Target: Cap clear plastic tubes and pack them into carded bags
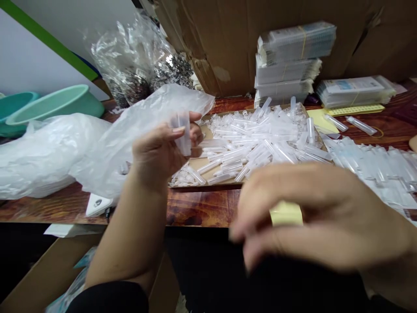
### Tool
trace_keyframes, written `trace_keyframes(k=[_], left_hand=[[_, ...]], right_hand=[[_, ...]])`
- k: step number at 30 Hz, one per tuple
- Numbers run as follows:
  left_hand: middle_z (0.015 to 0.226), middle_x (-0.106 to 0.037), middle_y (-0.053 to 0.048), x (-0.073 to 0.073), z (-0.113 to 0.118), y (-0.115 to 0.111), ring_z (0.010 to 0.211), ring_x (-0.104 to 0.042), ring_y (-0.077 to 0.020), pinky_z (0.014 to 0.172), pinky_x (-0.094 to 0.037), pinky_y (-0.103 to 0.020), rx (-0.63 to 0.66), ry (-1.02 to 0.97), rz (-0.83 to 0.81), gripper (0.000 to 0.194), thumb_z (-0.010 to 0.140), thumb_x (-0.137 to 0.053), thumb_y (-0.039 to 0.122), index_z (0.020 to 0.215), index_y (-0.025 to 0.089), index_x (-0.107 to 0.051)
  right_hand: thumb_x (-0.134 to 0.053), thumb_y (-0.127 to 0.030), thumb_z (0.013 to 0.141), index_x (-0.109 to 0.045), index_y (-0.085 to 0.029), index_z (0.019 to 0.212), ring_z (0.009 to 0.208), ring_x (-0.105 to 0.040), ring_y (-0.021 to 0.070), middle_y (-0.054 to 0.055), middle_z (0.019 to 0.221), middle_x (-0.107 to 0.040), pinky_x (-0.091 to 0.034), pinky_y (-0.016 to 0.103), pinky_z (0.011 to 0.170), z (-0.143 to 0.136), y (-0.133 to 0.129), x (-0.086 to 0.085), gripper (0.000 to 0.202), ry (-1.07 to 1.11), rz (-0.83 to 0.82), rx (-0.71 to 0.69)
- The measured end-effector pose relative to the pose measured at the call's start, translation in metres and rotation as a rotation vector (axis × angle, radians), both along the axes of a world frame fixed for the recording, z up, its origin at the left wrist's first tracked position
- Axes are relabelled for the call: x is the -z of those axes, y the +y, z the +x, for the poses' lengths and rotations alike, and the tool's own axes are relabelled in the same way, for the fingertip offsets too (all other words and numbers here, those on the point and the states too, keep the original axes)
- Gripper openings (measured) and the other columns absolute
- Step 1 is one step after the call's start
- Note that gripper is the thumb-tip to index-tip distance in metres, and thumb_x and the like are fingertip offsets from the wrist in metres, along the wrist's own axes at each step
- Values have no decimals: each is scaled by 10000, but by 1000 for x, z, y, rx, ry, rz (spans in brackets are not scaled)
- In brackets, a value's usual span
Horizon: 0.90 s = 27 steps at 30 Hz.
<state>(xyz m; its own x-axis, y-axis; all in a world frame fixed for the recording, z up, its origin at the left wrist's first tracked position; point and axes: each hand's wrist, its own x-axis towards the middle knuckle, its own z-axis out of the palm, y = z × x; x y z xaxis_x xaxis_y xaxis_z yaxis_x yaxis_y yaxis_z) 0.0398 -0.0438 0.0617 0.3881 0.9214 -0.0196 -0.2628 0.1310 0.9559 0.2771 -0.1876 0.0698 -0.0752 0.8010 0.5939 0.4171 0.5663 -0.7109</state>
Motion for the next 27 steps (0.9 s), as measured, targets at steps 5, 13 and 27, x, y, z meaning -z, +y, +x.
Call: trace_keyframes(k=[5, 13, 27], left_hand=[[664, -423, 32, 12, 26, -15, 527, -399, -70, 368, -231, -108, -6, -353, -313, 137, 750, -593, 148, 884, 159, -622], [657, -274, 70, 28, 32, -31, 520, -303, -59, 341, -139, -82, -28, -514, -425, 169, 689, -600, 98, 816, 185, -532], [635, -277, 73, 48, 44, -38, 521, -230, -65, 354, -73, -124, -123, -379, -232, 266, 580, -654, 174, 737, 222, -445]], right_hand=[[-858, -185, 815, -810, -342, 895, 820, -721, 199, -5, 892, -772, -618, 365, 750, -4, 46, 14, 183, 48, 113, 30], [-895, -138, 762, -815, -339, 928, 809, -739, 194, -10, 900, -795, -627, 358, 740, -17, 54, 49, 272, 104, 223, 19], [-866, -167, 789, -802, -291, 881, 709, -738, 180, 16, 859, -789, -614, 304, 620, -30, 49, 61, 167, 27, 208, -21]])
